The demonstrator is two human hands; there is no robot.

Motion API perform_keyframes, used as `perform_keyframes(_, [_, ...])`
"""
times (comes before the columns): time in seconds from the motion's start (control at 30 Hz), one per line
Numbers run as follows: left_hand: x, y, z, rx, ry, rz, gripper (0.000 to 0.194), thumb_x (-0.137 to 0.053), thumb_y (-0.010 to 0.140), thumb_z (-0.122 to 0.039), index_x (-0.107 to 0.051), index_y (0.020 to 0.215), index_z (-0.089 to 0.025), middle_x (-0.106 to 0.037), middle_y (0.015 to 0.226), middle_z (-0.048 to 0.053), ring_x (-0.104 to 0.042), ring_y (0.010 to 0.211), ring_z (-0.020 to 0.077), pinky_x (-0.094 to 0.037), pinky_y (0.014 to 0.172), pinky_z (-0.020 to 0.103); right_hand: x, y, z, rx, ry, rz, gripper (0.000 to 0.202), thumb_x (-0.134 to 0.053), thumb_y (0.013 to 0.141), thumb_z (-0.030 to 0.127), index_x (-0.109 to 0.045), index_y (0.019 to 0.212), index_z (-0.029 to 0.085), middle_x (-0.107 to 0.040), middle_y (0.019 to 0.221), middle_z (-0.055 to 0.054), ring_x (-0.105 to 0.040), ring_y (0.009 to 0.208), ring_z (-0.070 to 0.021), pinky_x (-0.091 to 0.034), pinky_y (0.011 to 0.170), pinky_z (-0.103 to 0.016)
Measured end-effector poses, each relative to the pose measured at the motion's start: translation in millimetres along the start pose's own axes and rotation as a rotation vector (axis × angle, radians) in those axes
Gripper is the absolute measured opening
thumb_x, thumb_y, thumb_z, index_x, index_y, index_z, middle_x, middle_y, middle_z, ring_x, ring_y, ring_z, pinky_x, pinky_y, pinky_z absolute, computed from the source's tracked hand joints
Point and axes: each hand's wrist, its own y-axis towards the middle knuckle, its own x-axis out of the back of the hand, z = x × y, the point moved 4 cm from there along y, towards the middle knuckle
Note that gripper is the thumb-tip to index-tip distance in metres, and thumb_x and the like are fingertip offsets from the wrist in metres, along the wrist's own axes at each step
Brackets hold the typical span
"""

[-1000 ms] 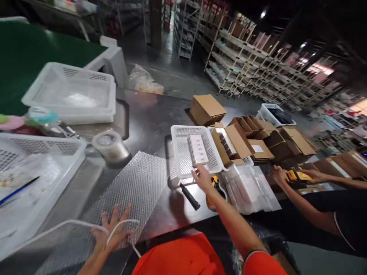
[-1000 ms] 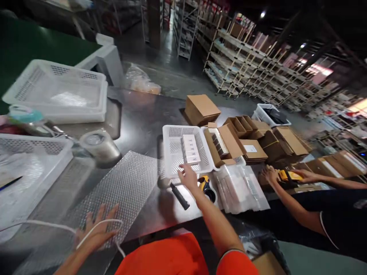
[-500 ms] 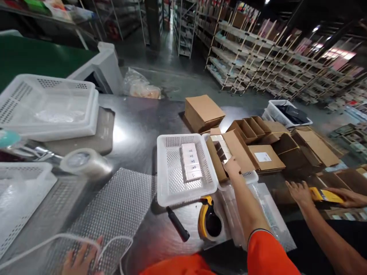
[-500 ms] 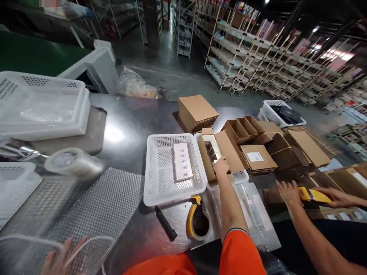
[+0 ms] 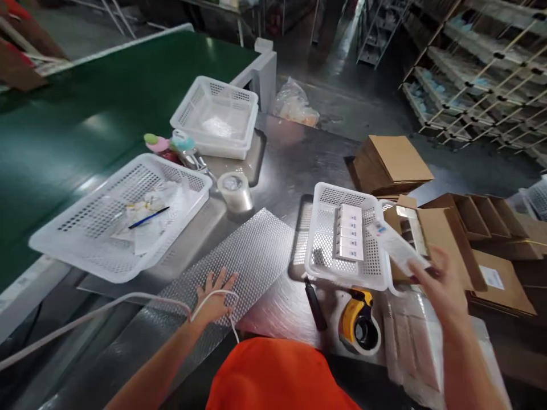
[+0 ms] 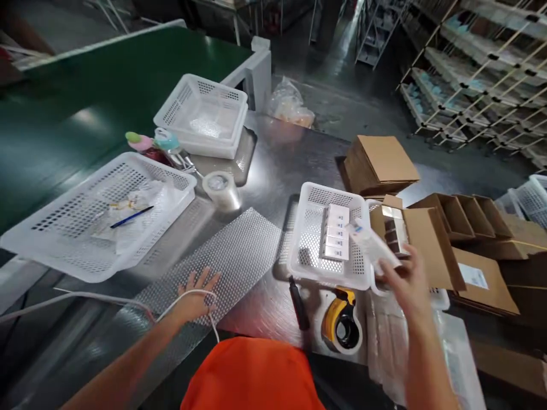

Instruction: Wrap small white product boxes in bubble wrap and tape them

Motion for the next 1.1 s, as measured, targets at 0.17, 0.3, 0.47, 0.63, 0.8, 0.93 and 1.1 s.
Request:
perform_keyframes(0.17, [6.2,11.6,3.9,0.044,0.077,0.037,0.089,-0.073,0.08,-0.032,-0.032,0.16,-0.034,-0.023,0.172,0.013,-0.022,0.151,0.0545,-0.03,0.109,0.077,-239.4,-94.8,64.4,0.076,0.329,0.31,0.061,-0.077,0.073,0.061,-0.076,0.12,0.022,-0.067,0.097,-0.007,-0.062,0.075,-0.019,-0.056,0.072,-0.038])
perform_keyframes(0.3, [7.9,21.6,5.4,0.078,0.121,0.092,0.101,-0.08,0.072,-0.031,-0.031,0.159,-0.04,-0.004,0.175,0.01,-0.02,0.151,0.0562,-0.033,0.105,0.077,-367.0,-144.8,70.4,0.153,0.268,0.354,0.043,-0.071,0.079,0.044,-0.078,0.115,0.023,-0.06,0.106,-0.007,-0.06,0.081,-0.0168,-0.055,0.082,-0.034])
perform_keyframes(0.47, [11.4,24.0,4.8,0.109,0.126,0.165,0.103,-0.079,0.075,-0.034,-0.023,0.161,-0.042,0.0,0.174,0.007,-0.016,0.154,0.0537,-0.03,0.107,0.079,-408.3,-163.0,42.6,0.214,0.112,0.336,0.034,-0.065,0.086,0.035,-0.076,0.117,0.027,-0.06,0.121,-0.01,-0.059,0.109,-0.0239,-0.049,0.101,-0.04])
perform_keyframes(0.63, [11.5,23.6,5.5,0.112,0.123,0.191,0.102,-0.079,0.077,-0.037,-0.021,0.161,-0.043,0.003,0.174,0.007,-0.013,0.155,0.053,-0.028,0.109,0.08,-412.9,-161.8,21.4,0.196,0.031,0.34,0.033,-0.065,0.088,0.035,-0.073,0.118,0.028,-0.059,0.126,-0.01,-0.054,0.116,-0.0253,-0.046,0.106,-0.046])
perform_keyframes(0.8, [6.5,25.5,7.5,0.112,0.122,0.189,0.103,-0.08,0.077,-0.046,-0.02,0.16,-0.046,0.003,0.175,0.006,-0.012,0.154,0.0537,-0.028,0.108,0.08,-415.6,-166.4,15.0,0.21,0.101,0.315,0.035,-0.056,0.093,0.037,-0.068,0.124,0.024,-0.053,0.129,-0.012,-0.057,0.112,-0.0234,-0.051,0.098,-0.039])
perform_keyframes(0.93, [9.0,24.1,4.9,0.127,0.147,0.189,0.102,-0.079,0.078,-0.038,-0.019,0.16,-0.045,0.003,0.175,0.006,-0.013,0.155,0.0526,-0.029,0.109,0.078,-416.8,-166.2,12.1,0.324,0.095,0.235,0.026,-0.056,0.095,0.036,-0.066,0.114,0.022,-0.056,0.119,-0.011,-0.058,0.111,-0.0234,-0.051,0.098,-0.038])
perform_keyframes(1.1, [11.1,20.4,0.4,0.145,0.209,0.195,0.097,-0.074,0.081,-0.033,-0.018,0.161,-0.044,0.003,0.175,0.004,-0.015,0.155,0.0493,-0.032,0.111,0.074,-416.6,-173.4,18.0,0.376,-0.069,0.216,0.016,-0.061,0.091,0.03,-0.065,0.103,0.02,-0.059,0.113,-0.01,-0.059,0.102,-0.0247,-0.052,0.089,-0.04])
